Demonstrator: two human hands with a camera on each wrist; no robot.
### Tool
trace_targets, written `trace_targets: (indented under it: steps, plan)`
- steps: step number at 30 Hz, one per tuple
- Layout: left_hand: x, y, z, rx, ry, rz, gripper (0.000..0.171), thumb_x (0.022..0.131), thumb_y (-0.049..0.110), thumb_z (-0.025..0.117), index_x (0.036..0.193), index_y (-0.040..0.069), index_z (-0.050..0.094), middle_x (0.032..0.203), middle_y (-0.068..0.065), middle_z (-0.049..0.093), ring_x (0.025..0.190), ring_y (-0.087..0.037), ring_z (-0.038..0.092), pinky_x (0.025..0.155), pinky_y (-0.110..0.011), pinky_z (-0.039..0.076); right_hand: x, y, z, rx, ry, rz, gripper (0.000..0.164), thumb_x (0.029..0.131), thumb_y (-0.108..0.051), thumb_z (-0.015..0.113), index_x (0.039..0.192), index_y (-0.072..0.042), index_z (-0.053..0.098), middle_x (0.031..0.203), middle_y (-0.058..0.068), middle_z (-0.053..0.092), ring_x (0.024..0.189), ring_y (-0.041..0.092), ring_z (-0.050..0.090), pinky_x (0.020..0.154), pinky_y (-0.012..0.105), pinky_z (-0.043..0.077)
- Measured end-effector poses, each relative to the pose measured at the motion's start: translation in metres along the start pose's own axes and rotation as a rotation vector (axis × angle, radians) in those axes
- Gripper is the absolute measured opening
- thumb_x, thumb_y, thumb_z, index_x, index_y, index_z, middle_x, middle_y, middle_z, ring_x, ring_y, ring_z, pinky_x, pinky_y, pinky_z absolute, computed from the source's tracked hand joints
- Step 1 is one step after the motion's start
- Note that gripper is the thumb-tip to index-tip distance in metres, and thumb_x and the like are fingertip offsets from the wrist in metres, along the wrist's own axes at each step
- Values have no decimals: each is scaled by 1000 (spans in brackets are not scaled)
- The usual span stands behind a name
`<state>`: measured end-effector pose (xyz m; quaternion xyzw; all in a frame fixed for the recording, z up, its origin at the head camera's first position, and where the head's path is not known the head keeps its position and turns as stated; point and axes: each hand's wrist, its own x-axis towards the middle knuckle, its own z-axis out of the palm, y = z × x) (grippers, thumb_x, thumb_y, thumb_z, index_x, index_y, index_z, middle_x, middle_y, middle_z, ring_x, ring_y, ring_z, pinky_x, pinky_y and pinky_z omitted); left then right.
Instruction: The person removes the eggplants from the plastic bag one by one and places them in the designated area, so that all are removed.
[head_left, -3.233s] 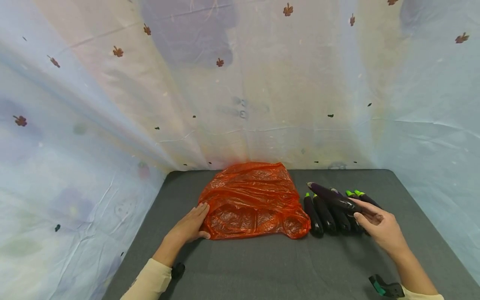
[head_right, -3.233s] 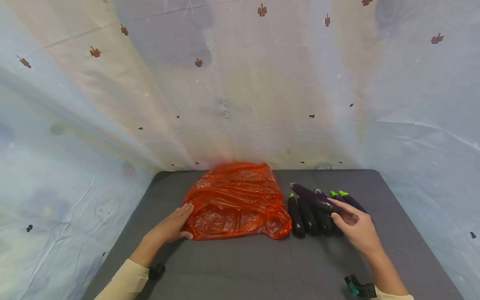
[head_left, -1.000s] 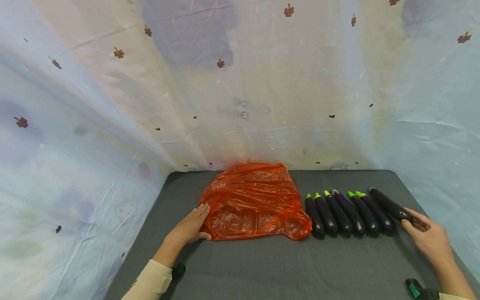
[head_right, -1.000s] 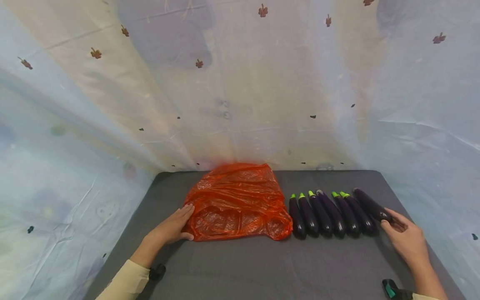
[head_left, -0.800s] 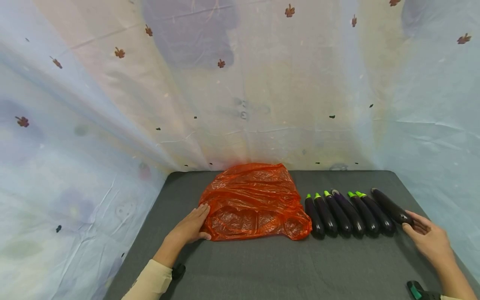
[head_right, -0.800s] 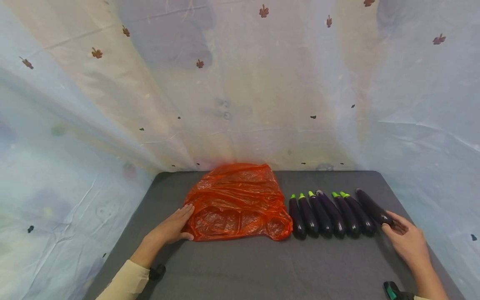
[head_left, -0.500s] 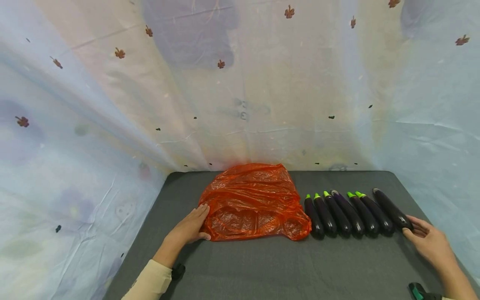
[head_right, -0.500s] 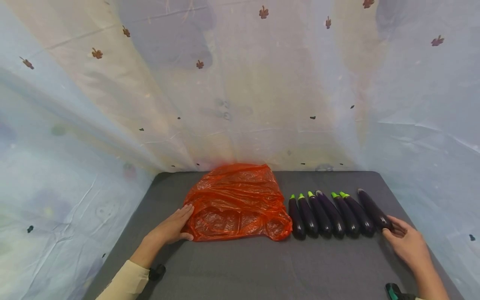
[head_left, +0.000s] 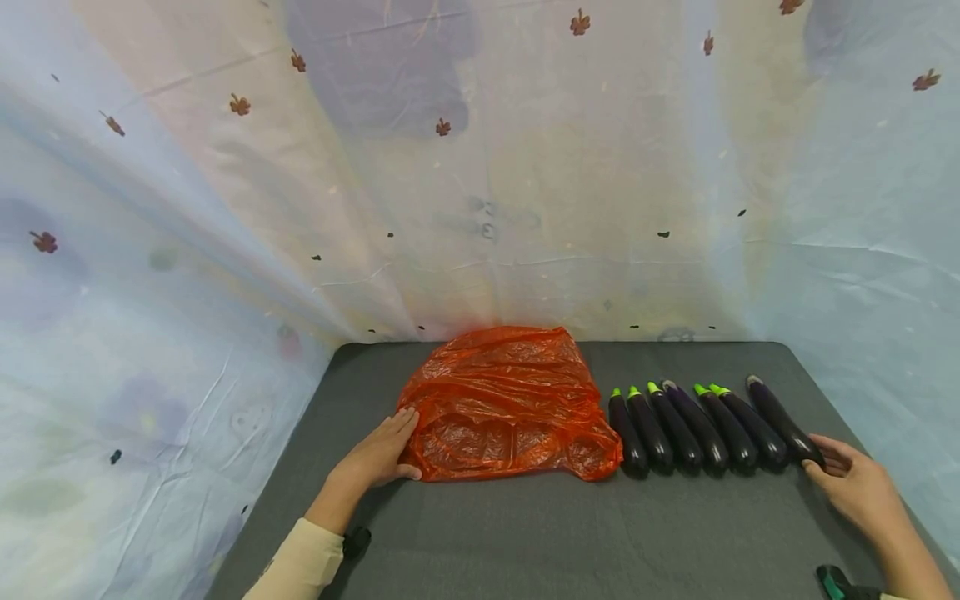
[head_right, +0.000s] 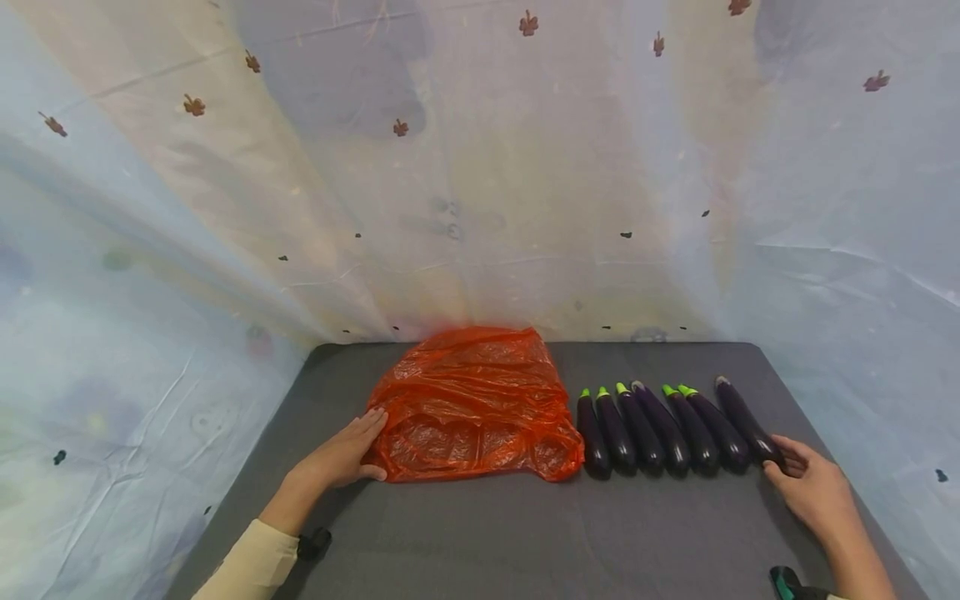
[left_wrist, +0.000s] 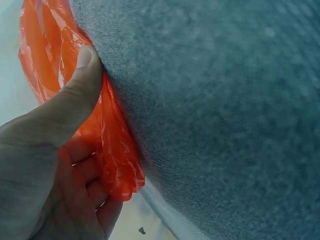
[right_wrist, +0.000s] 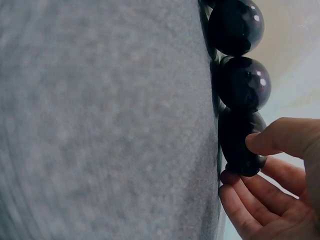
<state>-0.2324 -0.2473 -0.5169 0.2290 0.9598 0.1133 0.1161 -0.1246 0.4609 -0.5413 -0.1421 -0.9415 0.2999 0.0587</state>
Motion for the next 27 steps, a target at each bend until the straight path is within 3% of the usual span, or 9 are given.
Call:
trace_targets:
  steps: [12, 17, 27]
  plan:
    - [1, -4, 0, 16, 14, -6, 102, 91, 37, 84, 165, -8, 30, 173, -27, 27, 161, -43, 25, 131, -58, 22, -1, 1, -2, -26, -10, -38, 58, 108, -23, 65, 144, 19, 48, 131, 49, 56, 110, 62, 66, 78, 67, 55]
    - [0, -6, 0, 32, 28, -18, 101, 93, 37, 83, 166, -6, 28, 174, -25, 27, 162, -41, 24, 132, -56, 21, -2, -3, -2, -59, 23, -76, 61, 109, -26, 63, 146, 20, 45, 134, 51, 51, 113, 67, 60, 80, 72, 51]
    - [-6, -2, -9, 19, 49, -25, 96, 99, 40, 78, 167, -4, 28, 174, -24, 25, 162, -43, 22, 132, -58, 19, -10, -36, 0, -59, 113, -175, 63, 110, -28, 61, 155, 12, 42, 138, 48, 44, 116, 69, 50, 82, 78, 45]
